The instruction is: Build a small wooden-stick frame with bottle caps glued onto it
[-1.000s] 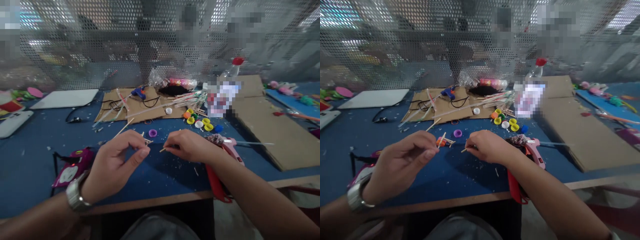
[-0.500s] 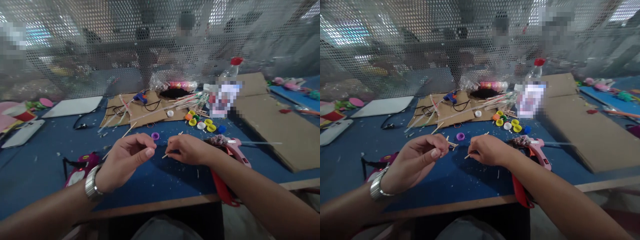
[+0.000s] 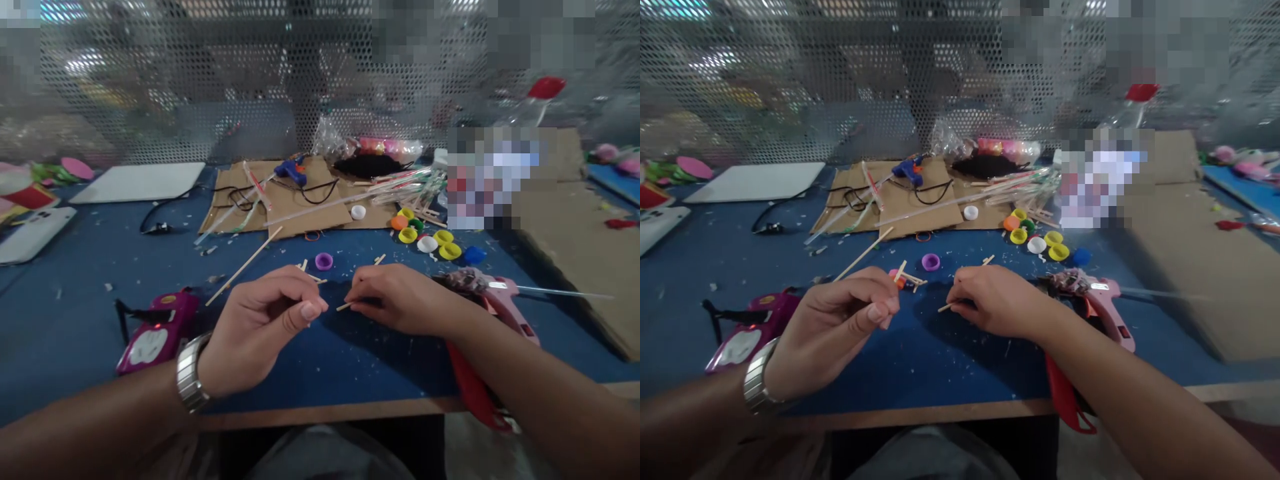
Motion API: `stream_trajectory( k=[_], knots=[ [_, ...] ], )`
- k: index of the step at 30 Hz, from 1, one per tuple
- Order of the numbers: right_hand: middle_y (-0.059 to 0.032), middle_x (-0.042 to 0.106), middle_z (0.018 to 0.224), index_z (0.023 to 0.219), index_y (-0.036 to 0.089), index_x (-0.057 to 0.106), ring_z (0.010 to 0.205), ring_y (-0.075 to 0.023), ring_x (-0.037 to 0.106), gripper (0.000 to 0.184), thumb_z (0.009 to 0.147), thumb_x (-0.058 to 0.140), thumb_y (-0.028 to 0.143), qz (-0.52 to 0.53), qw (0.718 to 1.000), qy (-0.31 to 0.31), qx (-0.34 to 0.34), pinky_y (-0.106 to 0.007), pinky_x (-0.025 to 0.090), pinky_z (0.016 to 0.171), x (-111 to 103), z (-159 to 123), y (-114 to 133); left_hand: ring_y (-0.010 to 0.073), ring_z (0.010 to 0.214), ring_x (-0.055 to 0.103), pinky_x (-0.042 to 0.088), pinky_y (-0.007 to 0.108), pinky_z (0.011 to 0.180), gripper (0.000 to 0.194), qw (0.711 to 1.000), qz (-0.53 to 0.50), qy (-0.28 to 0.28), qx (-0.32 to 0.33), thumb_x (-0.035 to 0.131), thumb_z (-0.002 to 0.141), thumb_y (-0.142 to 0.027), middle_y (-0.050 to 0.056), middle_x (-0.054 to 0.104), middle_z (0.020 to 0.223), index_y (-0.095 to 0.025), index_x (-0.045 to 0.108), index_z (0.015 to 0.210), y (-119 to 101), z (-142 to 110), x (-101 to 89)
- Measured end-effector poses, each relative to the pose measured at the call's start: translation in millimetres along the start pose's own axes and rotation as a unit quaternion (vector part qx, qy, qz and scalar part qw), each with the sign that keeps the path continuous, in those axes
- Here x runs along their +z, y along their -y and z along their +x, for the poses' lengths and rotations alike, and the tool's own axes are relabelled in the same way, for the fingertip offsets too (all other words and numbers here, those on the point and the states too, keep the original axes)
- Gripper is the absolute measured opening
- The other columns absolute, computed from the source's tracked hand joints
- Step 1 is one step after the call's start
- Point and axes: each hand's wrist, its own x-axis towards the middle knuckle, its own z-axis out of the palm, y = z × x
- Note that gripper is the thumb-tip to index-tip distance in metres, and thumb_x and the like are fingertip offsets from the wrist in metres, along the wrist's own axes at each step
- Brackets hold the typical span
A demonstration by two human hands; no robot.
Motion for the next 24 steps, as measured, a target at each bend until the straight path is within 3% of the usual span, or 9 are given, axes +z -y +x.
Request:
stream_trajectory(
  k=[6, 9, 12, 16, 20, 24],
  knots=[
    [-0.0069, 0.079, 0.104, 0.108, 0.020, 0.084, 0.091, -0.0223, 0.077, 0.013, 0.104, 0.072, 0.020, -0.011, 1.000, -0.018, 0.001, -0.032, 0.054, 0.080, 0, -2, 2, 0.0139, 0.078, 0.064, 0.054, 0.033, 0.083, 0.016, 0.999, -0.016, 0.000, -0.048, 0.069, 0.111, -0.031, 0.001, 0.070, 0.086, -0.029, 0.083, 0.103, 7, -7, -1.0],
    [-0.0068, 0.080, 0.105, 0.109, 0.020, 0.085, 0.090, -0.0228, 0.079, 0.014, 0.105, 0.072, 0.021, -0.016, 0.999, -0.031, -0.006, -0.033, 0.056, 0.080, 1, -3, 1, 0.0167, 0.089, 0.066, 0.055, 0.035, 0.086, 0.021, 0.999, -0.007, -0.008, -0.052, 0.061, 0.113, -0.027, 0.003, 0.071, 0.103, -0.032, 0.081, 0.115, 4, -7, -1.8],
    [-0.0077, 0.081, 0.109, 0.111, 0.020, 0.086, 0.090, -0.0229, 0.080, 0.017, 0.105, 0.071, 0.020, -0.014, 0.999, -0.039, -0.009, -0.035, 0.058, 0.082, 2, -3, 0, 0.0225, 0.113, 0.067, 0.055, 0.041, 0.101, 0.027, 0.992, 0.120, -0.044, -0.019, 0.059, 0.110, -0.020, 0.006, 0.071, 0.126, -0.030, 0.073, 0.130, 2, -3, -2.1],
    [-0.0082, 0.079, 0.110, 0.111, 0.020, 0.087, 0.094, -0.0241, 0.080, 0.019, 0.104, 0.070, 0.016, -0.017, 0.999, -0.034, -0.008, -0.036, 0.059, 0.084, 1, -2, 0, 0.0333, 0.142, 0.057, 0.043, 0.056, 0.124, 0.054, 0.942, 0.329, -0.066, 0.021, 0.063, 0.099, -0.015, 0.012, 0.061, 0.152, -0.025, 0.052, 0.151, 10, 0, 1.9],
    [-0.0074, 0.078, 0.107, 0.114, 0.021, 0.086, 0.094, -0.0248, 0.079, 0.020, 0.104, 0.069, 0.017, -0.033, 0.999, -0.020, -0.007, -0.037, 0.058, 0.083, -1, -1, 2, 0.0372, 0.156, 0.044, 0.039, 0.062, 0.129, 0.067, 0.916, 0.402, -0.015, -0.012, 0.061, 0.099, -0.015, 0.018, 0.051, 0.165, -0.020, 0.037, 0.162, 30, -3, 7.1],
    [-0.0079, 0.079, 0.111, 0.117, 0.022, 0.086, 0.099, -0.0259, 0.079, 0.021, 0.107, 0.068, 0.021, -0.030, 0.999, -0.018, -0.003, -0.038, 0.058, 0.086, -1, -1, 3, 0.0382, 0.154, 0.045, 0.042, 0.065, 0.123, 0.071, 0.908, 0.411, 0.043, -0.061, 0.053, 0.104, -0.015, 0.017, 0.055, 0.163, -0.025, 0.028, 0.170, 41, -6, 6.8]
  ],
)
